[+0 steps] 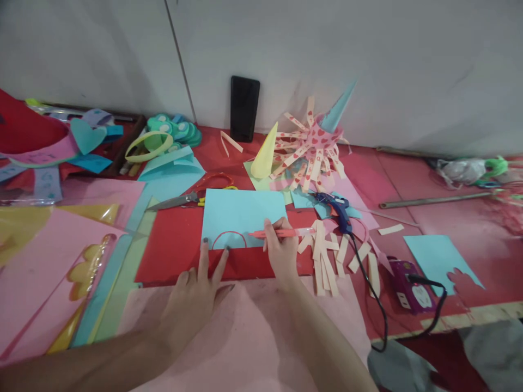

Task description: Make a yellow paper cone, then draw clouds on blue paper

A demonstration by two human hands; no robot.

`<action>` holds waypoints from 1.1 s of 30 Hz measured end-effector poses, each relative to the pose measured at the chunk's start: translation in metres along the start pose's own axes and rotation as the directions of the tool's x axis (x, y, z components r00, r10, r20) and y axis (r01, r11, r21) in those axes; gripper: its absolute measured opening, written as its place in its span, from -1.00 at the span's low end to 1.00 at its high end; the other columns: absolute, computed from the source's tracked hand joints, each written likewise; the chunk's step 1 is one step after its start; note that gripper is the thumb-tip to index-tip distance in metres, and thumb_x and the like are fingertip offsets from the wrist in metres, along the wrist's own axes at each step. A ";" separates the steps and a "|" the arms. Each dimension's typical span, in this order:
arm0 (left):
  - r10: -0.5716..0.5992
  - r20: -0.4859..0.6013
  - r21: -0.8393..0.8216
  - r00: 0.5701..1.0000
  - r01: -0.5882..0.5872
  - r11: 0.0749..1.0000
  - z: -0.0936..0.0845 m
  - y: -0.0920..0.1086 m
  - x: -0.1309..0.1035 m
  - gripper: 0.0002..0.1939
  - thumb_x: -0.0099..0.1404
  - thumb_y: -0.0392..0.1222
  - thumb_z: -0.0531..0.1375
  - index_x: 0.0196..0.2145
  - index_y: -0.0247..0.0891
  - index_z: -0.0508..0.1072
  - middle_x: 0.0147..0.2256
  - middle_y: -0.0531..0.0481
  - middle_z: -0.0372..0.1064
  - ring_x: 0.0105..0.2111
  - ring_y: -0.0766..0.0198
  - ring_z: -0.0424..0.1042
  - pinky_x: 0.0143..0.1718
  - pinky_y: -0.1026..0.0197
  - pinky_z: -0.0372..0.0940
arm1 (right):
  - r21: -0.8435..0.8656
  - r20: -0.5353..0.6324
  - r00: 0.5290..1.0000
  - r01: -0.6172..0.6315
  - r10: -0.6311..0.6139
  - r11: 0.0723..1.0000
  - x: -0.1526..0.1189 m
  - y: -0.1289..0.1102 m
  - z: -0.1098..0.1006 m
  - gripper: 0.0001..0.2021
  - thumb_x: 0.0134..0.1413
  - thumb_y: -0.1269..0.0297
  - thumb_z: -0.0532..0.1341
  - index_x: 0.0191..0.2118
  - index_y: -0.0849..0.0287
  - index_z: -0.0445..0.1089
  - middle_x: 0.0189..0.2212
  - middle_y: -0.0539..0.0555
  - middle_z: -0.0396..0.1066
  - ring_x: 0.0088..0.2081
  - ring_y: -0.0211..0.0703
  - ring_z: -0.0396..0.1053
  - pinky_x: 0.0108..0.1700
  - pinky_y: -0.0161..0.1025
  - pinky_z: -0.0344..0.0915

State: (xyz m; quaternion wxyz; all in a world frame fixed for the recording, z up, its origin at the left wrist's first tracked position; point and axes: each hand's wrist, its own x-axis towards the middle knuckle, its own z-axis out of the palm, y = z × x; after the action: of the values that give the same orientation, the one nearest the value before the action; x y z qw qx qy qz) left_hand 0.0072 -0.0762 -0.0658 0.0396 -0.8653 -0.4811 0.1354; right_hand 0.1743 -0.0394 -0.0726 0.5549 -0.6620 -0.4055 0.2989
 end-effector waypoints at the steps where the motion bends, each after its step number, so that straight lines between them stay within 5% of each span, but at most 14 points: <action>1: -0.001 0.005 -0.008 1.000 0.001 1.000 0.000 0.000 0.000 -0.46 0.31 -0.04 -0.14 0.20 -0.23 -0.09 0.13 -0.48 -0.03 -0.42 0.16 0.39 -0.35 0.06 0.26 | 0.015 0.006 1.000 0.003 -0.004 1.000 0.000 0.001 0.000 -0.69 0.04 0.18 0.14 -0.60 0.13 0.05 -0.84 -0.20 0.07 -0.76 -0.41 0.07 -0.63 -0.42 0.07; 6: -0.001 0.027 -0.026 1.000 0.002 1.000 -0.001 0.000 0.000 -0.46 0.31 -0.03 -0.14 0.20 -0.26 -0.07 0.14 -0.49 -0.04 -0.40 0.14 0.39 -0.33 0.06 0.24 | 0.099 0.049 0.999 0.019 -0.024 0.995 0.002 0.005 0.002 -0.80 0.06 0.16 0.12 -0.48 0.13 0.18 -0.82 -0.20 0.13 -0.72 -0.36 0.20 -0.49 -0.34 0.27; 20: -0.025 -0.069 0.020 0.997 0.026 0.999 0.001 0.001 -0.006 -0.45 0.29 -0.05 -0.09 0.19 -0.34 0.00 0.14 -0.37 0.02 -0.35 0.16 0.33 -0.39 0.13 0.23 | 0.013 0.054 0.981 0.187 -0.188 0.982 0.010 0.014 0.002 -0.76 0.06 0.16 0.10 -0.53 0.16 0.24 -0.68 -0.06 0.29 -0.58 -0.28 0.28 -0.49 -0.31 0.20; 25: -0.008 -0.107 0.035 0.994 0.012 0.999 0.004 0.001 -0.006 -0.43 0.29 -0.02 -0.09 0.18 -0.37 0.01 0.10 -0.39 0.07 -0.38 0.18 0.32 -0.43 0.15 0.22 | 0.057 -0.005 0.985 0.170 -0.170 0.984 0.008 0.013 0.004 -0.82 0.05 0.15 0.10 -0.38 0.17 0.25 -0.67 -0.08 0.30 -0.58 -0.26 0.29 -0.46 -0.28 0.24; 33: -0.023 -0.082 0.024 0.996 0.025 0.999 0.004 0.001 -0.006 -0.46 0.28 -0.09 -0.03 0.18 -0.29 0.03 0.10 -0.33 0.09 -0.37 0.20 0.30 -0.42 0.15 0.20 | 0.011 -0.039 0.986 0.160 -0.159 0.987 -0.027 -0.015 0.027 -0.75 0.04 0.13 0.11 -0.54 0.17 0.23 -0.64 -0.05 0.32 -0.51 -0.26 0.31 -0.36 -0.25 0.25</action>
State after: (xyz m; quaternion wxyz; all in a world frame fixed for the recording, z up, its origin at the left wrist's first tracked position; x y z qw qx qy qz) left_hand 0.0039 -0.0817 -0.0691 0.0718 -0.8636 -0.4878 0.1056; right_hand 0.1355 -0.0488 -0.0649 0.5892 -0.6291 -0.4446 0.2438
